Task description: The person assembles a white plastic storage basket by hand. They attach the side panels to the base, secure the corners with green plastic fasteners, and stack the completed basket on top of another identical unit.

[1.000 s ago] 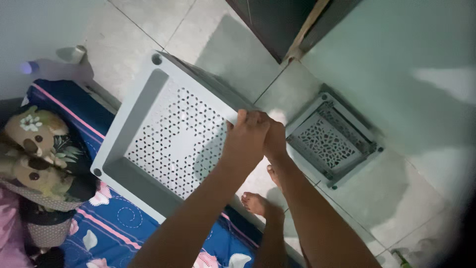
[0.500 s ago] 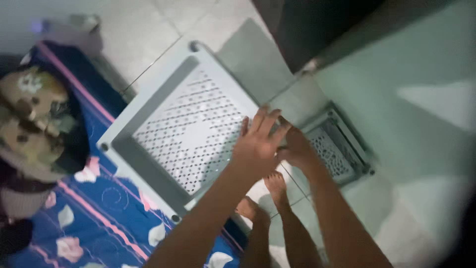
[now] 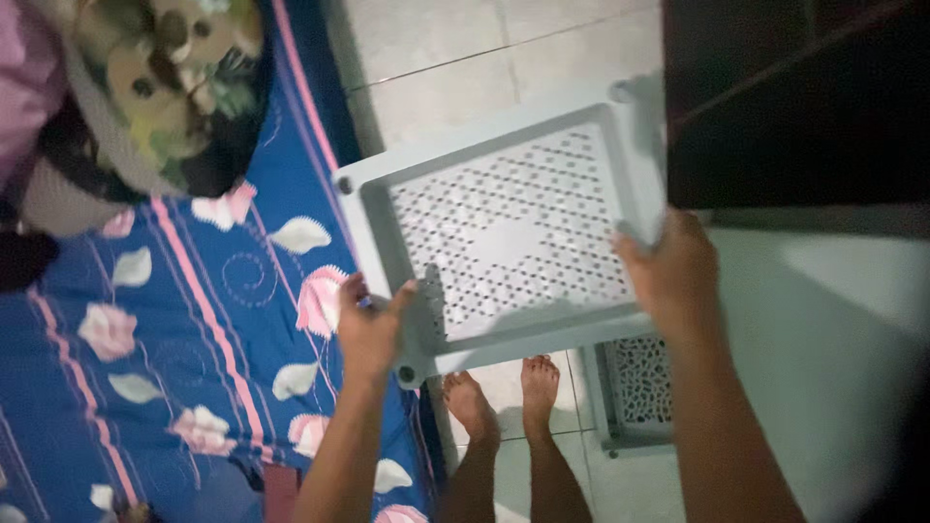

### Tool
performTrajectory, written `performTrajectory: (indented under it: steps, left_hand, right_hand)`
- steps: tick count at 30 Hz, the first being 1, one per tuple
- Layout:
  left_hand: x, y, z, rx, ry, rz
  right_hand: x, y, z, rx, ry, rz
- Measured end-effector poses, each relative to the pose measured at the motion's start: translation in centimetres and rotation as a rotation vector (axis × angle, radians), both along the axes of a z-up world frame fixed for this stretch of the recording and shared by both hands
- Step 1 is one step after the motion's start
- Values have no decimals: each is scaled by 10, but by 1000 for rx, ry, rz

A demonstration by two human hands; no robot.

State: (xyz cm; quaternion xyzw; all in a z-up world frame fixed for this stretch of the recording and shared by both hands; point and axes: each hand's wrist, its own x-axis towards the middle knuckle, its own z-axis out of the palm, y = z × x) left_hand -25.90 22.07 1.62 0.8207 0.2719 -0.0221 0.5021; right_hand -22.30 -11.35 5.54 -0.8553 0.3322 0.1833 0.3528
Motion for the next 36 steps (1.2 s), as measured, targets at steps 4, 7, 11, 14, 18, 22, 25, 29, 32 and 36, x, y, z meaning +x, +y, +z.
performTrajectory:
  steps: [4, 7, 11, 14, 18, 22, 25, 29, 32, 36]
  left_hand:
    - [0, 0, -4, 80, 210, 38]
    - [0, -5, 6, 243, 174, -3]
    - [-1, -8, 12, 371, 25, -72]
    - [-2, -10, 11, 368, 32, -78]
    - [-2, -10, 11, 367, 89, -72]
    - [2, -7, 13, 384, 172, -86]
    - [4, -6, 12, 439, 177, -134]
    - [2, -5, 16, 414, 182, -141]
    - [2, -7, 22, 397, 163, -143]
    - [4, -4, 32, 357, 207, -162]
  right_hand:
    - [6, -11, -16, -175, -124, 191]
    - [8, -17, -31, -168, -91, 179]
    - [4, -21, -42, -210, -72, 187]
    - [4, -24, -43, -224, -99, 212]
    - [7, -23, -37, -212, -40, 219]
    - [9, -16, -23, -216, -34, 200]
    - [15, -13, -16, -190, -9, 183]
    - [20, -15, -9, -125, 42, 172]
    - [19, -17, -7, -69, -22, 136]
    - [14, -14, -7, -84, -36, 120]
